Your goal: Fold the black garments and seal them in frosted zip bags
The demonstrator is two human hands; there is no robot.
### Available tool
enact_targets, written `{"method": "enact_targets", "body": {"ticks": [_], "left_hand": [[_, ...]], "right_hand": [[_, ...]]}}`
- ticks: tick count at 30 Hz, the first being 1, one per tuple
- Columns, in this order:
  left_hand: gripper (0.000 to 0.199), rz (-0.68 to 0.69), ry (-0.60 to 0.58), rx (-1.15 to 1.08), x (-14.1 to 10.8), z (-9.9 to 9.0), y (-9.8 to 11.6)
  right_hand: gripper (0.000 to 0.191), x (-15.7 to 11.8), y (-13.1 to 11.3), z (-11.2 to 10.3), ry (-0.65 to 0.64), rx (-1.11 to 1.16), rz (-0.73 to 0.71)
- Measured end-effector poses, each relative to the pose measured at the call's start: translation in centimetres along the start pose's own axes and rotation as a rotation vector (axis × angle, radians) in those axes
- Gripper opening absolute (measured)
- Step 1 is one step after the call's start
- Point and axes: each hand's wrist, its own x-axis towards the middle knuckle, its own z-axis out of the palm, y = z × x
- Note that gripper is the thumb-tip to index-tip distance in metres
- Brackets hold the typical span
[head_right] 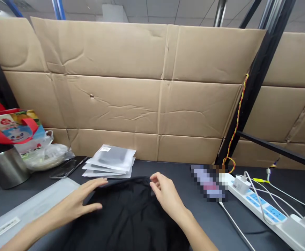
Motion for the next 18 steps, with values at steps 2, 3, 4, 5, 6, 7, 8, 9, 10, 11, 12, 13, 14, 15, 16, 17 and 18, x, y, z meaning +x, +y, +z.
{"method": "enact_targets", "body": {"ticks": [2, 3, 4, 5, 6, 7, 8, 9, 10, 11, 12, 13, 14, 15, 16, 17, 18], "left_hand": [[0.04, 0.011, -0.046, 0.017, -0.1, 0.6, -0.5], [0.034, -0.013, -0.019, 0.026, -0.1, 0.8, -0.8], [0.032, -0.043, 0.035, 0.043, 0.1, 0.9, -0.9], [0.034, -0.067, 0.099, 0.067, 0.3, 0.9, -0.9], [0.037, -0.08, 0.166, 0.093, 0.5, 0.9, -0.8], [0.039, -0.073, 0.216, 0.117, 0.7, 0.9, -0.5], [0.039, -0.041, 0.232, 0.135, 0.7, 0.9, -0.1], [0.039, 0.008, 0.21, 0.146, 0.7, 1.0, 0.3], [0.038, 0.064, 0.145, 0.149, 0.5, 1.2, 0.8], [0.039, 0.113, 0.048, 0.148, 0.2, 1.4, 1.1], [0.041, 0.147, -0.05, 0.155, -0.1, 1.8, 1.4], [0.044, 0.159, -0.136, 0.166, -0.4, 2.2, 1.5], [0.048, 0.15, -0.195, 0.177, -0.8, 2.6, 1.5], [0.052, 0.134, -0.228, 0.186, -1.1, 2.9, 1.5], [0.054, 0.116, -0.239, 0.193, -1.4, 3.3, 1.4], [0.056, 0.105, -0.236, 0.196, -1.6, 3.5, 1.4], [0.056, 0.103, -0.228, 0.199, -1.7, 3.6, 1.4]], "right_hand": [[0.023, -1.2, -0.7, 0.2, -0.026, -0.076, -0.011], [0.026, -1.8, -1.0, 0.4, -0.038, -0.123, -0.008], [0.029, -2.5, -1.2, 0.7, -0.049, -0.173, 0.001], [0.031, -3.1, -1.3, 1.1, -0.059, -0.226, 0.02], [0.036, -3.7, -1.3, 1.5, -0.078, -0.283, 0.048], [0.044, -4.3, -1.1, 1.9, -0.105, -0.341, 0.079], [0.054, -4.7, -0.9, 2.3, -0.14, -0.395, 0.109], [0.063, -5.1, -0.6, 2.5, -0.181, -0.44, 0.134], [0.07, -5.3, -0.3, 2.7, -0.22, -0.473, 0.147], [0.074, -5.5, 0.1, 2.7, -0.256, -0.493, 0.146], [0.076, -5.6, 0.4, 2.5, -0.286, -0.508, 0.134], [0.076, -5.6, 0.7, 2.2, -0.307, -0.517, 0.118], [0.076, -5.6, 0.9, 1.9, -0.325, -0.522, 0.103], [0.075, -5.5, 1.0, 1.5, -0.34, -0.524, 0.092], [0.074, -5.4, 1.2, 1.1, -0.353, -0.523, 0.082], [0.073, -5.4, 1.3, 0.8, -0.36, -0.521, 0.073], [0.072, -5.3, 1.4, 0.6, -0.362, -0.517, 0.065]]}}
